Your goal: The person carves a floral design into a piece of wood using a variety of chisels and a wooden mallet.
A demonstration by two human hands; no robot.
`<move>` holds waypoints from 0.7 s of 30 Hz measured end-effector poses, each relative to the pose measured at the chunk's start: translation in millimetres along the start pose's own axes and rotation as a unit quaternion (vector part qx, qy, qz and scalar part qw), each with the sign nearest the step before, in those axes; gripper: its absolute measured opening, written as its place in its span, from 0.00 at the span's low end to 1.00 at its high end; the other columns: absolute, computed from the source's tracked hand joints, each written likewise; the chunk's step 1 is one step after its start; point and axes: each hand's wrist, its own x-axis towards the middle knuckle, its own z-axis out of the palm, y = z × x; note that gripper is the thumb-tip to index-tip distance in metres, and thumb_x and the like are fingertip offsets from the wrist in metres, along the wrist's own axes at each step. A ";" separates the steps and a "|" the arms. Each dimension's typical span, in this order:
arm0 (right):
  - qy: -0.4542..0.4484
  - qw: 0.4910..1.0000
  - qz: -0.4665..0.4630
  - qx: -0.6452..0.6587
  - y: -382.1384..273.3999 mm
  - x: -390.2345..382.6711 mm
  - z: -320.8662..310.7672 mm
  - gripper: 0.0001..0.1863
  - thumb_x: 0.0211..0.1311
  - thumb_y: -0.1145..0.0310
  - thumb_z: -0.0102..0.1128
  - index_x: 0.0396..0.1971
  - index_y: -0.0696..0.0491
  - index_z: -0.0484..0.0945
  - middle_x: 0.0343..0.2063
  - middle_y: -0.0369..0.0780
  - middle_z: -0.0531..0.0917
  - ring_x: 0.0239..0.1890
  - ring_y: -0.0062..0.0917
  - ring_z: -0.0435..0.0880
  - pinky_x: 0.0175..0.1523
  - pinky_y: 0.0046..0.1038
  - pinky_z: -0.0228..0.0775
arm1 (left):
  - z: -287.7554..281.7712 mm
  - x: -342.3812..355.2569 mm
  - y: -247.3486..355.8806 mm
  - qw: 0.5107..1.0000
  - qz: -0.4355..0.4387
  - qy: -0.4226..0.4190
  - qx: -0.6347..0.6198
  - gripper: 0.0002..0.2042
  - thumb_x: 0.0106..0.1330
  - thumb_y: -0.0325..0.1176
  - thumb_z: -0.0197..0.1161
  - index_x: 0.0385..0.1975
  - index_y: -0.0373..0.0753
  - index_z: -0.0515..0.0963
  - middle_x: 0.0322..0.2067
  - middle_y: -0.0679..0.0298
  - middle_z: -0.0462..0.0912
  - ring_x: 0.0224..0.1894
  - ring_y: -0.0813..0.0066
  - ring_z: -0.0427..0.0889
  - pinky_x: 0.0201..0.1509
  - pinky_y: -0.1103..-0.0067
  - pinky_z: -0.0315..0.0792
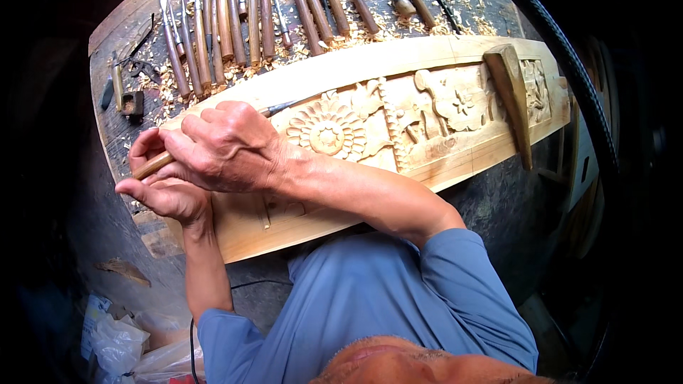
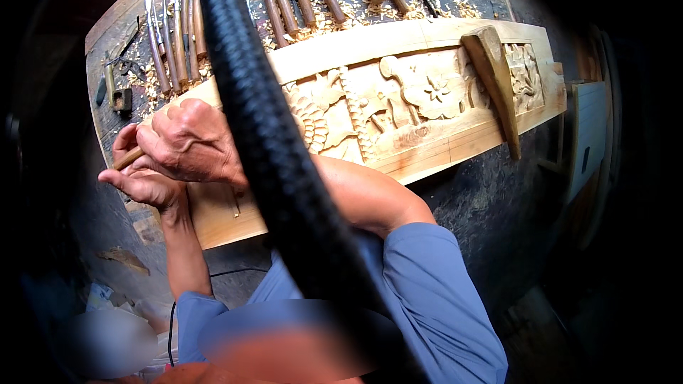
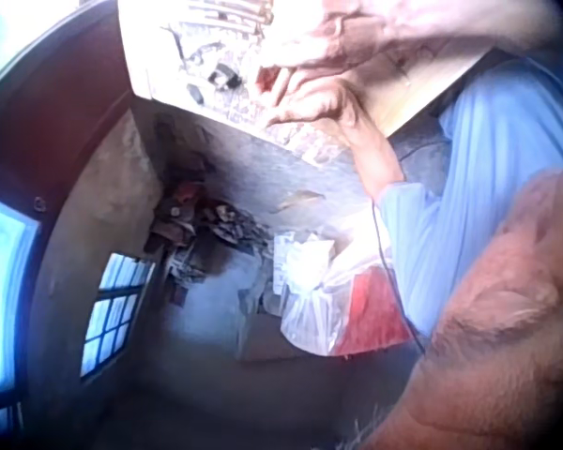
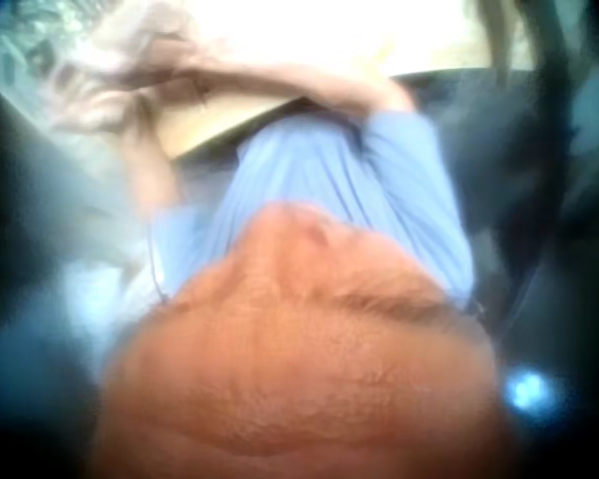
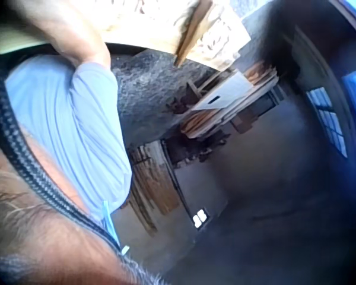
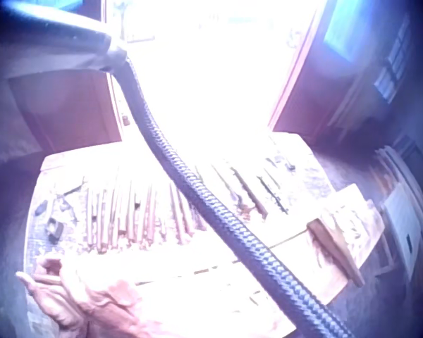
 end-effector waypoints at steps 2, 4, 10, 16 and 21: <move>-0.045 0.999 0.002 0.026 2.7 -6.6 4.0 0.14 0.63 0.57 0.67 0.35 0.54 0.81 0.21 0.38 0.79 0.21 0.28 0.84 0.25 0.32 0.74 | -9.2 1.5 -8.6 1.000 -0.010 -0.001 -0.014 0.51 0.70 0.81 0.37 0.52 0.29 0.80 0.47 0.56 0.82 0.51 0.66 0.80 0.67 0.68 0.70; -0.054 0.998 -0.017 0.007 0.1 -14.6 7.8 0.14 0.62 0.58 0.67 0.35 0.54 0.81 0.21 0.38 0.79 0.21 0.29 0.85 0.25 0.33 0.74 | 2.1 -3.1 0.1 0.998 0.014 0.027 0.056 0.53 0.67 0.85 0.32 0.45 0.31 0.81 0.39 0.60 0.82 0.45 0.71 0.80 0.59 0.73 0.73; -0.077 0.994 -0.023 0.072 1.2 -17.4 10.0 0.13 0.58 0.62 0.66 0.37 0.55 0.80 0.24 0.39 0.81 0.23 0.31 0.86 0.26 0.34 0.78 | -10.8 2.8 -4.4 0.999 -0.026 0.035 0.023 0.52 0.68 0.84 0.32 0.42 0.32 0.82 0.38 0.59 0.84 0.45 0.71 0.81 0.59 0.73 0.73; -0.068 0.994 -0.027 0.084 6.4 -18.1 9.8 0.11 0.60 0.63 0.66 0.34 0.54 0.79 0.24 0.39 0.82 0.24 0.31 0.87 0.28 0.35 0.79 | -14.0 7.6 -6.7 0.999 -0.028 0.041 -0.017 0.51 0.68 0.83 0.34 0.40 0.32 0.82 0.36 0.59 0.84 0.43 0.71 0.81 0.58 0.74 0.73; -0.008 0.996 -0.009 0.092 2.8 -11.7 3.1 0.09 0.62 0.65 0.68 0.29 0.52 0.79 0.23 0.39 0.82 0.26 0.31 0.88 0.30 0.35 0.79 | -5.6 10.1 0.7 0.997 -0.036 0.066 -0.008 0.51 0.68 0.83 0.37 0.38 0.31 0.82 0.31 0.58 0.82 0.38 0.70 0.80 0.52 0.75 0.74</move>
